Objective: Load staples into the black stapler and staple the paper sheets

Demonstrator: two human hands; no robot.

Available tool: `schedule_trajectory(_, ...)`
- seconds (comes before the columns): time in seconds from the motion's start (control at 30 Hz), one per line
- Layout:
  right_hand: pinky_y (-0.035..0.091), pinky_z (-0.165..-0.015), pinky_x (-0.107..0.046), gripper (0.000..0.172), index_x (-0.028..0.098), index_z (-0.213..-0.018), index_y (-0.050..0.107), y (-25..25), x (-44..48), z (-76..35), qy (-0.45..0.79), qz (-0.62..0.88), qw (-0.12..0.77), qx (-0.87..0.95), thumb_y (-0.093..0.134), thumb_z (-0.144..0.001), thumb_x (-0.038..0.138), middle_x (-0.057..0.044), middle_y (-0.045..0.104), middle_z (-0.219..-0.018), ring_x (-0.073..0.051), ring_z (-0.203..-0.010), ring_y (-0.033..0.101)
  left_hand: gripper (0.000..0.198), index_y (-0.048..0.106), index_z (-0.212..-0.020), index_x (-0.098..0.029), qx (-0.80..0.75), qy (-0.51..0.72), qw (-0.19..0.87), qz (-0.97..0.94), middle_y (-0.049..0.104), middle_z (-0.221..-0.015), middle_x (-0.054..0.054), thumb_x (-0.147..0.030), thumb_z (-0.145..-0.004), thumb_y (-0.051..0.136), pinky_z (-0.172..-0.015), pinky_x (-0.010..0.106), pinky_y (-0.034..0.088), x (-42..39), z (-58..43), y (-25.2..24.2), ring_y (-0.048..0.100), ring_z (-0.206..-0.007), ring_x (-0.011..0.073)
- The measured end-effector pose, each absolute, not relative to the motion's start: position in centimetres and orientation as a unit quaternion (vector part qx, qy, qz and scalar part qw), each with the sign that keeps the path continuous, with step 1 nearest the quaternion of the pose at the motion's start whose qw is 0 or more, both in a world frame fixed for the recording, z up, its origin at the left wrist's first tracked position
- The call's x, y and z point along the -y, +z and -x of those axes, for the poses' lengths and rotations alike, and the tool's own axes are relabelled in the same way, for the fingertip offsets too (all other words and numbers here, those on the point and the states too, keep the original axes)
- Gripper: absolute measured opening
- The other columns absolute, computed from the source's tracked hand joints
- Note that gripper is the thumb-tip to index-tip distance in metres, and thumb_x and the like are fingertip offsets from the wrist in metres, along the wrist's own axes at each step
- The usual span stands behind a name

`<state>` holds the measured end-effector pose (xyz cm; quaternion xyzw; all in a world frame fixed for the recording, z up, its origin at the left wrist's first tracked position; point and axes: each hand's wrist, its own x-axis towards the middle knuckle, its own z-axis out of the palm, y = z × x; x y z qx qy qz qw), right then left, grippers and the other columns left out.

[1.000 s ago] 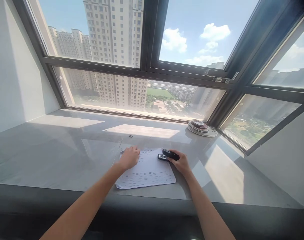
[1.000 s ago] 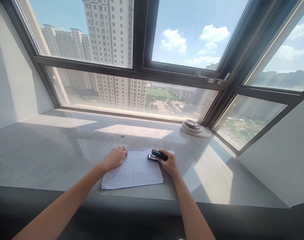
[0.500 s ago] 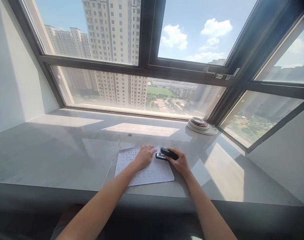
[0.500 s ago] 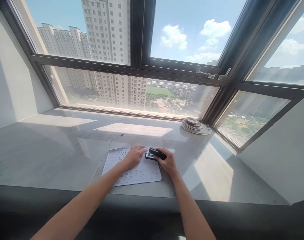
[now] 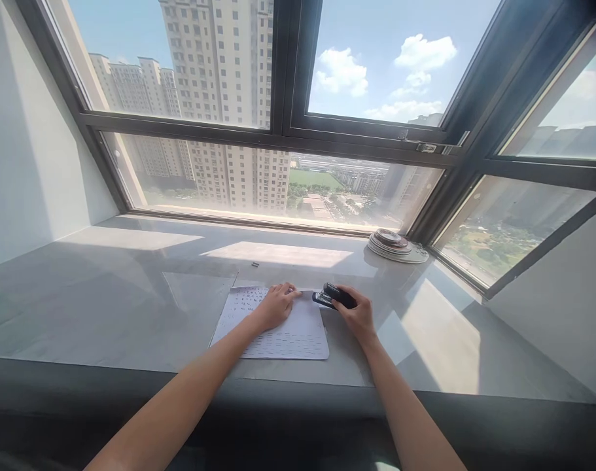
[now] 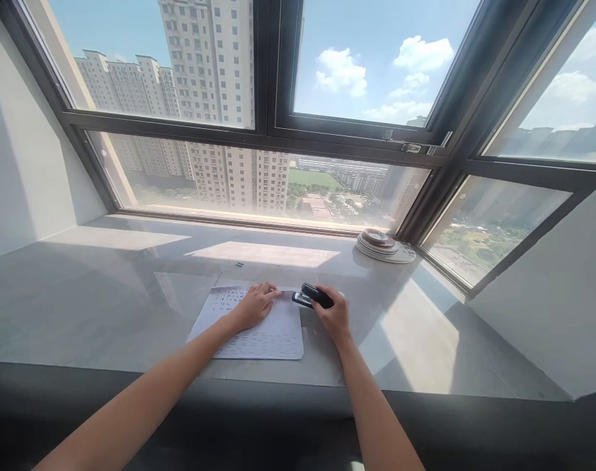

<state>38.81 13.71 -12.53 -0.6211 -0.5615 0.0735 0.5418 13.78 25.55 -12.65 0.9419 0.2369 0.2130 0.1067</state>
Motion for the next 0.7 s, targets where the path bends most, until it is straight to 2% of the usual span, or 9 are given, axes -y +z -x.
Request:
schedule_trajectory(0.17,0.054,-0.094,-0.043,0.031,0.022,-0.107,0.076,-13.0,-13.9,-38.9,0.063,0.619,0.55,0.556,0.072,-0.077,0.028,-0.006,0.077,-0.105,-0.027,-0.098,0.071,0.054,0.053,-0.145,-0.027,-0.254,0.237,0.107,-0.932,0.055,-0.139,0.01,-0.012,-0.094,0.045,-0.11,0.049,0.04,-25.4,-13.6,-12.7,0.054,-0.124,0.0279)
schedule_trajectory(0.3,0.056,-0.092,-0.045,0.036,0.019,-0.112,0.075,-13.4,-14.0,-39.0,0.097,0.605,0.577,0.54,0.074,-0.079,0.034,-0.008,0.077,-0.107,-0.028,-0.097,0.071,0.051,0.057,-0.142,-0.028,-0.274,0.228,0.087,-0.93,0.047,-0.15,0.009,-0.013,-0.095,0.044,-0.115,0.054,0.034,-25.9,-13.7,-13.4,0.047,-0.134,0.0307)
schedule_trajectory(0.57,0.058,-0.092,-0.051,0.046,0.017,-0.112,0.075,-13.1,-14.3,-38.8,0.127,0.597,0.594,0.523,0.079,-0.077,0.046,-0.011,0.078,-0.107,-0.031,-0.097,0.072,0.041,0.066,-0.132,-0.023,-0.255,0.229,0.041,-0.939,0.055,-0.14,0.013,-0.019,-0.096,0.048,-0.119,0.059,0.028,-24.7,-16.9,-12.9,0.045,-0.135,0.0329)
schedule_trajectory(0.7,0.059,-0.093,-0.054,0.05,0.016,-0.11,0.077,-13.2,-14.4,-39.1,0.135,0.592,0.61,0.509,0.083,-0.073,0.049,-0.011,0.078,-0.105,-0.032,-0.097,0.072,0.039,0.071,-0.125,-0.023,-0.289,0.271,0.087,-0.914,0.062,-0.134,0.01,-0.018,-0.099,0.043,-0.111,0.048,0.043,-24.3,-15.1,-11.7,0.055,-0.127,0.0276)
